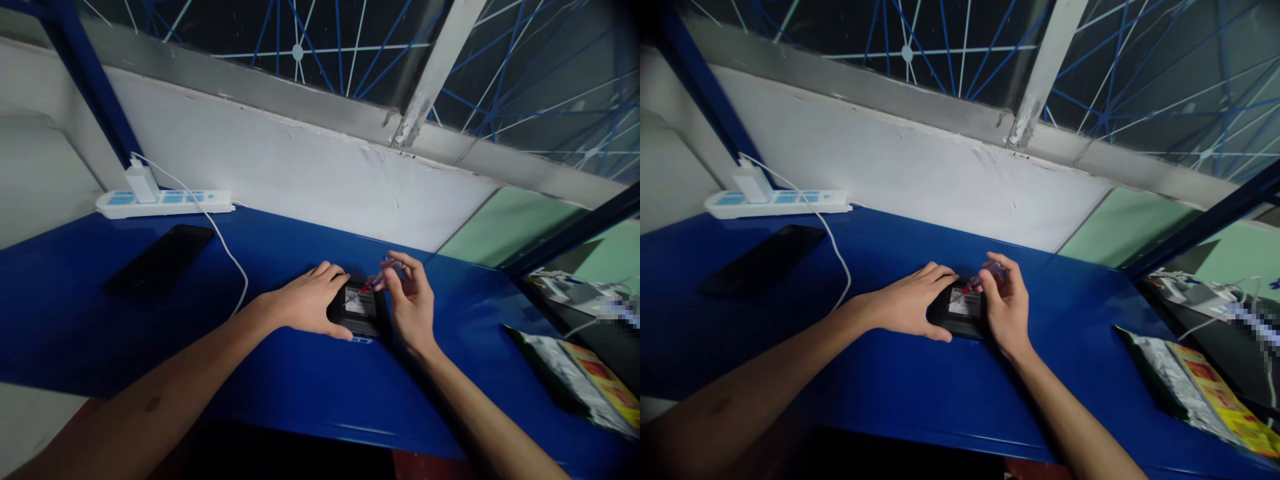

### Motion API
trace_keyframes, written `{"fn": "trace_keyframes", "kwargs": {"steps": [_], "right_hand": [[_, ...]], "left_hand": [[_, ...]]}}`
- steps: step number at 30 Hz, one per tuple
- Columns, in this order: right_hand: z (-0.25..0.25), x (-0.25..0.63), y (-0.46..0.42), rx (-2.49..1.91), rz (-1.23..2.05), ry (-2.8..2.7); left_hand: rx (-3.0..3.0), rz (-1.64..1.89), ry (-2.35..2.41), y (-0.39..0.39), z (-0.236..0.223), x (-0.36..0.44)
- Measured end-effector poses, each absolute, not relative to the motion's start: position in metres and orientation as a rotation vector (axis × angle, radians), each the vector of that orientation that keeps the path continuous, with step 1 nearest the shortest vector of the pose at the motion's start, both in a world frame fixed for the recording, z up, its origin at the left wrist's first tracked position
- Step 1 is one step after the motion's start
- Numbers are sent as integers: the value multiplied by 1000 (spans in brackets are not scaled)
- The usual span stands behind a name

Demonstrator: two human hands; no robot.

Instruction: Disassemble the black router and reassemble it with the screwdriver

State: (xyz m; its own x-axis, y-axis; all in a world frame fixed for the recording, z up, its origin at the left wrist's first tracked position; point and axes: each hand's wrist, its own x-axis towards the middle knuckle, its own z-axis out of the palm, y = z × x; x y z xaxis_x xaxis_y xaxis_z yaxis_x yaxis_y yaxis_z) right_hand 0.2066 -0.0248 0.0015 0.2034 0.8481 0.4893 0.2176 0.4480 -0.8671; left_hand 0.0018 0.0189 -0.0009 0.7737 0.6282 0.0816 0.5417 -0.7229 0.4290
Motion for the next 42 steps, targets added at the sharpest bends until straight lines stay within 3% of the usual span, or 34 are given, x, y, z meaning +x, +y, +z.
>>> {"fn": "trace_keyframes", "kwargs": {"steps": [5, 12, 42], "right_hand": [[1, 206, -25, -1070, 496, -1377], [2, 204, -29, -1059, 691, -1324], [-3, 209, -30, -1091, 618, -1366]], "left_hand": [[2573, 310, 896, 20, -1, 1], [2571, 312, 883, 19, 0, 1], [2594, 332, 869, 19, 1, 1]]}}
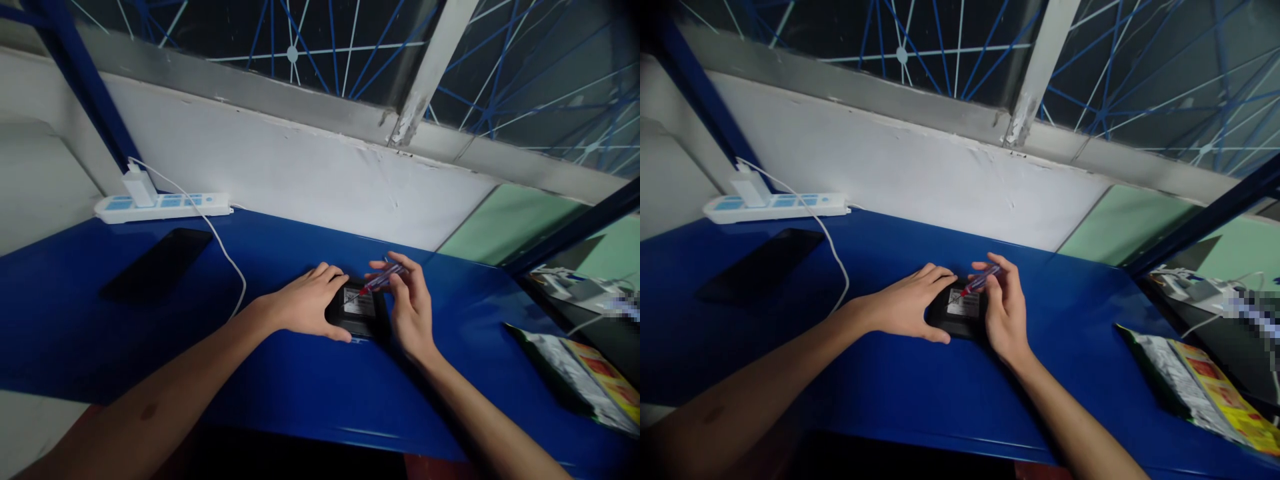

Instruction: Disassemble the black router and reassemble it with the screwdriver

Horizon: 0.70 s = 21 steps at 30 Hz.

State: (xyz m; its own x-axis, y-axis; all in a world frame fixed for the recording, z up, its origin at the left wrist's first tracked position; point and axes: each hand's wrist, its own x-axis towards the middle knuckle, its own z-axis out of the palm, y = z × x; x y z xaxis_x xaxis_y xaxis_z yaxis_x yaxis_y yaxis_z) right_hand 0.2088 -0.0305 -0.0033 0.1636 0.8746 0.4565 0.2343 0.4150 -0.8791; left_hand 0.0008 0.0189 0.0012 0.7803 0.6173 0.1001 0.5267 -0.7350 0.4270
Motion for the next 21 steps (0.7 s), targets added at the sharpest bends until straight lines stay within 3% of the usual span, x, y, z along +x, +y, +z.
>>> {"fn": "trace_keyframes", "kwargs": {"steps": [7, 14, 21], "right_hand": [[-5, 210, -28, -1139, 446, -1366], [-3, 207, -31, -1061, 584, -1350], [-8, 212, -26, -1125, 511, -1404]], "left_hand": [[2593, 289, 915, 18, 1, 2], [2602, 291, 925, 17, 2, 1], [2596, 290, 913, 18, 2, 2]]}}
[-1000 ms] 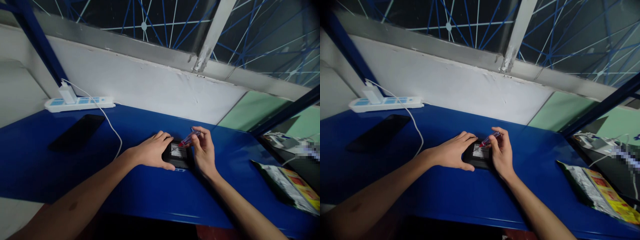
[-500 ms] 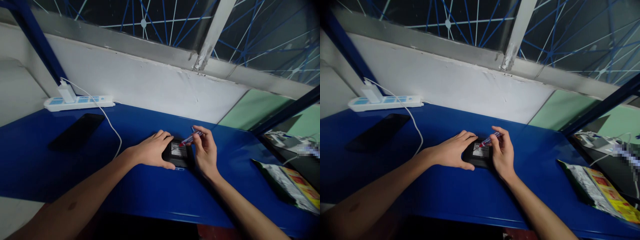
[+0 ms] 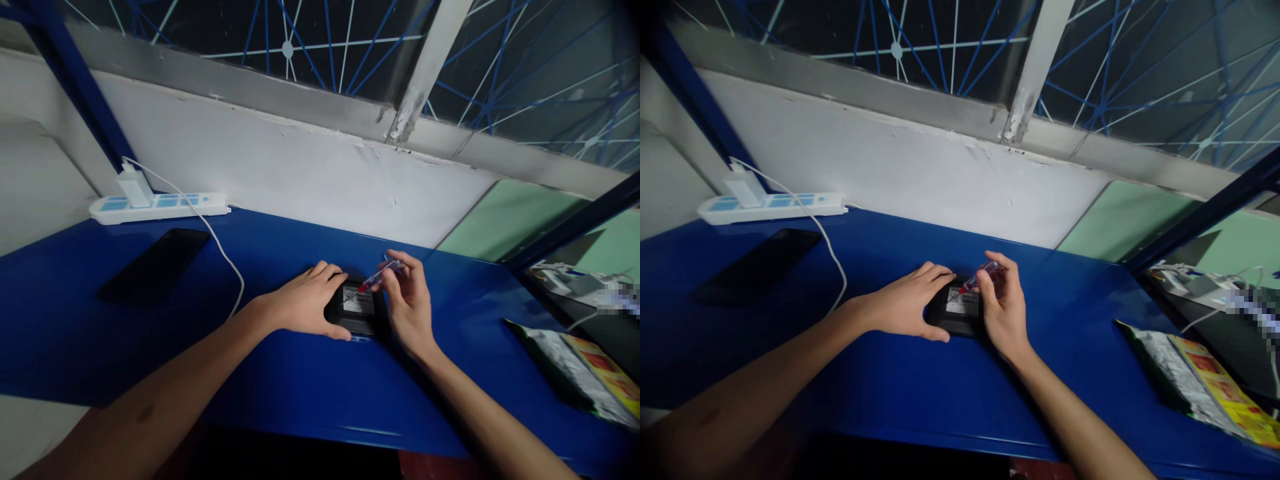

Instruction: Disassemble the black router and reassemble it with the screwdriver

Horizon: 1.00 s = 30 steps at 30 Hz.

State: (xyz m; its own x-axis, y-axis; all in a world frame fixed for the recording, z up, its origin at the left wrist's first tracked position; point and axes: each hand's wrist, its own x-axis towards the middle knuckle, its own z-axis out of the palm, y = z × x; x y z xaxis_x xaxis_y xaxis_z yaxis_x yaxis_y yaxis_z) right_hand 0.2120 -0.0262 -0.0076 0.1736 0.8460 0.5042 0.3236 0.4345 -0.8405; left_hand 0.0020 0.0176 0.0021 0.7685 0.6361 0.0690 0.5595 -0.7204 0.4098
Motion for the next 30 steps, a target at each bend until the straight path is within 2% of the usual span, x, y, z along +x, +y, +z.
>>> {"fn": "trace_keyframes", "kwargs": {"steps": [18, 25, 30], "right_hand": [[-6, 211, -27, -1121, 585, -1395], [-6, 213, -25, -1169, 464, -1407], [-7, 212, -25, -1105, 550, -1402]], "left_hand": [[2581, 277, 921, 17, 2, 1], [2582, 278, 919, 18, 0, 1], [2587, 280, 908, 18, 2, 1]]}}
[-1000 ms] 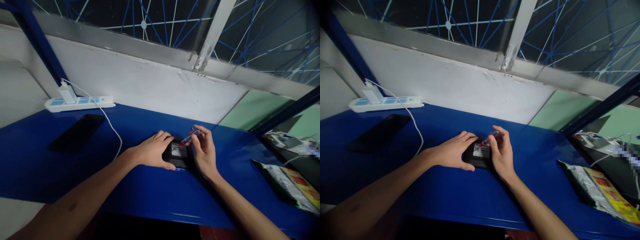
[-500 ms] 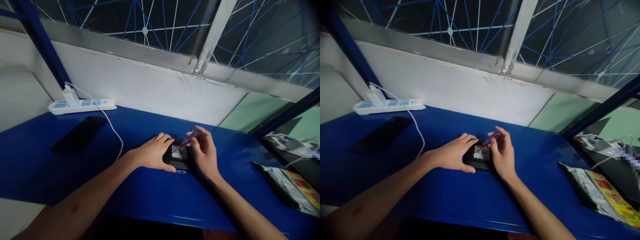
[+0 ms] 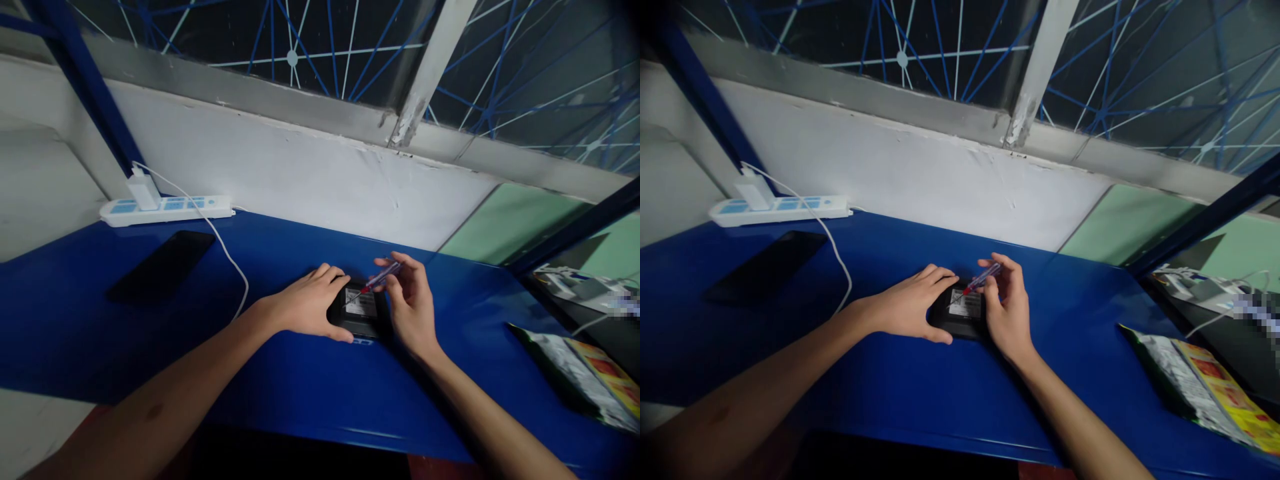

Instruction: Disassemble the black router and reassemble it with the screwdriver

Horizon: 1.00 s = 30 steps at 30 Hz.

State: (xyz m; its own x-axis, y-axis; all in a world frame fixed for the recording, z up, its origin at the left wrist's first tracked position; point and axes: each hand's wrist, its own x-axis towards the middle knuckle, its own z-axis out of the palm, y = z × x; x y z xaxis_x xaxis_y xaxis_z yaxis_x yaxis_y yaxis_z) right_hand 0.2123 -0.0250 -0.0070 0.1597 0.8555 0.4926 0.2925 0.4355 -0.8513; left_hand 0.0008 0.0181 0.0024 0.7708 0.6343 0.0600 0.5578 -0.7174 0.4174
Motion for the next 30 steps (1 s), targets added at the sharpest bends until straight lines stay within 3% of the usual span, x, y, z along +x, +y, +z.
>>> {"fn": "trace_keyframes", "kwargs": {"steps": [9, 13, 20, 30], "right_hand": [[-7, 215, -20, -1133, 496, -1387], [7, 248, -4, -1173, 312, -1272], [9, 326, 23, -1913, 0, -1565], [-24, 328, 28, -2126, -67, -1786]], "left_hand": [[2544, 256, 908, 19, 3, 0], [2526, 228, 908, 19, 6, 0], [2518, 232, 895, 19, 5, -2], [2511, 165, 928, 20, 6, -1]]}}
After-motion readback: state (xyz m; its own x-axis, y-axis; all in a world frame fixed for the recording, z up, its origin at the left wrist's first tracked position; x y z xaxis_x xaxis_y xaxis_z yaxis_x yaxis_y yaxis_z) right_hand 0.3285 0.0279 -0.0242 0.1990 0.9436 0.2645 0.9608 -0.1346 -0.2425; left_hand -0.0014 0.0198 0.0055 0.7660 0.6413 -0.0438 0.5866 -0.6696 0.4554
